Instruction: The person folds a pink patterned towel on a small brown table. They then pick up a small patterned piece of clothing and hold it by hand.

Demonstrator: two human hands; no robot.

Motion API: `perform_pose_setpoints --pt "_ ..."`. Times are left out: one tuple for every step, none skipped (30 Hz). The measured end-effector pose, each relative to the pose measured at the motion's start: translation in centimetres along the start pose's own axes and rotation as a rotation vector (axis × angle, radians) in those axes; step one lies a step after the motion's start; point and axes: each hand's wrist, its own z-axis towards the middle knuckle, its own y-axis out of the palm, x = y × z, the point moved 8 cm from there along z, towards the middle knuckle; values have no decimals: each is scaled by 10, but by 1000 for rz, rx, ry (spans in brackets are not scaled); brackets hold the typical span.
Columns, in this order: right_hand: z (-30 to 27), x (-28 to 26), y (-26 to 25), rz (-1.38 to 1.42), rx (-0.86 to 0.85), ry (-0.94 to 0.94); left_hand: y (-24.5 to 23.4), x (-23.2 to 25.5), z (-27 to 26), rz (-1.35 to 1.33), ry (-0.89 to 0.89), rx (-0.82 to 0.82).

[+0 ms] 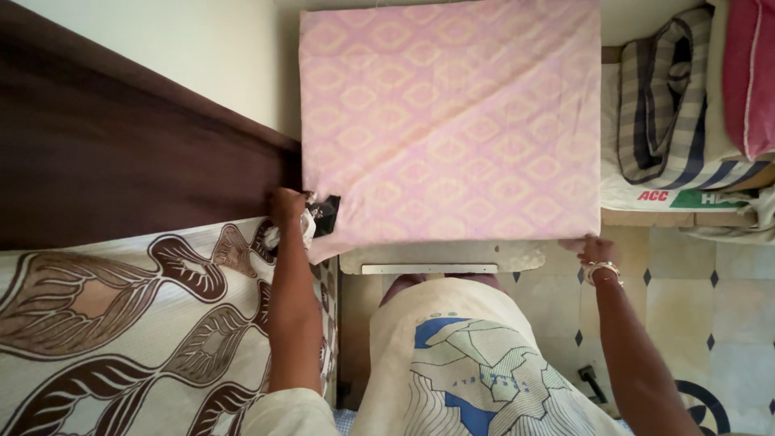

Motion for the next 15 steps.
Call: perform_pose_setpoints --pt "-1 3 3 43 -25 37 -3 2 -4 -3 -9 30" --pt "-3 -2 -3 -117 54 -40 -7 6 -9 9 -25 40" --pt "-6 -8 -8 -277 132 -118 -13 10 -13 22 -40 50" --pt "-10 -14 -11 -437 208 -197 -19 13 -18 35 -58 60" --pt "-13 -16 -13 -489 252 -235 -25 18 -23 81 -60 74" --pt "-16 -20 -15 -540 298 -274 -29 24 -26 125 -61 88" --pt "-18 -23 -17 -590 344 -313 -32 28 -26 169 -62 101" --pt "-20 -30 -14 -655 358 -386 -33 35 -24 197 -25 120" --pt "-22 -38 -7 -720 371 -459 -31 43 -21 225 12 140" --pt "-25 -45 1 -785 383 -530 -30 50 -17 255 49 158" --pt "-28 -53 12 -752 339 -636 -29 57 -12 214 78 153" --pt "-33 -63 27 -718 293 -741 -29 67 -8 172 108 147" --pt "-39 -74 46 -764 245 -846 -29 77 -6 131 137 142" --pt "-47 -86 67 -809 194 -953 -33 86 -7 43 149 155" --pt "-54 -98 89 -832 151 -1005 -37 96 -6 -44 160 168"
